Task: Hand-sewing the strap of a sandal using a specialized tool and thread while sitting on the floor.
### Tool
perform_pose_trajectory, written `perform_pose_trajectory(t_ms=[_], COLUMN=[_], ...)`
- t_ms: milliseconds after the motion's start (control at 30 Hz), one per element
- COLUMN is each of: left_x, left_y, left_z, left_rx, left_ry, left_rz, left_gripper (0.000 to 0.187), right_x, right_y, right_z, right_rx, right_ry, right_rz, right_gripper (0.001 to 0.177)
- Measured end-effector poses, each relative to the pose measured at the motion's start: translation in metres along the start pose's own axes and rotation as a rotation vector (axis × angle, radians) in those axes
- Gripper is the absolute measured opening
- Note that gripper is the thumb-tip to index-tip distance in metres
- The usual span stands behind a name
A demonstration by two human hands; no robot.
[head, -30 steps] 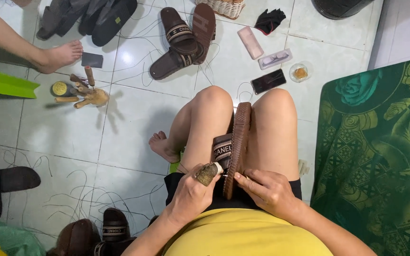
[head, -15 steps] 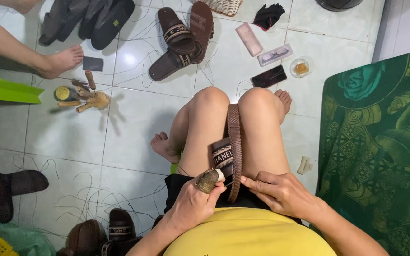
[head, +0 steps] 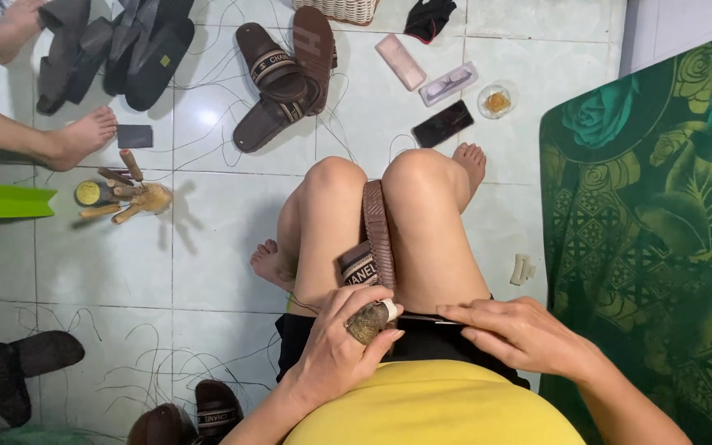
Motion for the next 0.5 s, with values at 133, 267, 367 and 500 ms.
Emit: perform_pose_trajectory(t_ms=[133, 267, 367, 500], left_x=[-0.004, -0.004, -0.005, -0.006], left_y=[-0.004, -0.008, -0.012, -0.011], left_z=[0.001, 0.008, 0.012, 0.015], left_rx=[-0.002, -0.010, 0.015, 0.051], left_ry=[-0.107, -0.225, -0.282, -0.298], left_rz=[0.135, 0.197, 0.264, 0.305], left_gripper=[0.024, 0.021, 0.020, 0.018], right_x=[0.016, 0.006, 0.013, 0.013], right_y=[-0.018, -0.050, -0.054, -0.056], right_z=[0.015, 0.019, 0.026, 0.030], right_rx=[-0.259, -0.482, -0.518, -0.532], right_ry=[0.117, -0.176, -0.215, -0.258], right_rz=[0.446, 0.732, 0.753, 0.777], right_gripper=[0.031, 0.019, 0.011, 0.012])
Point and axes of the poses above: each hand's wrist, its own z-axis towards the middle knuckle, its own y-axis out of the back of the hand, x = y × z, the point moved 2 cm from there along z, towards the middle knuckle, and after that the axes turned 1 degree about -y, right-handed, at the moved point
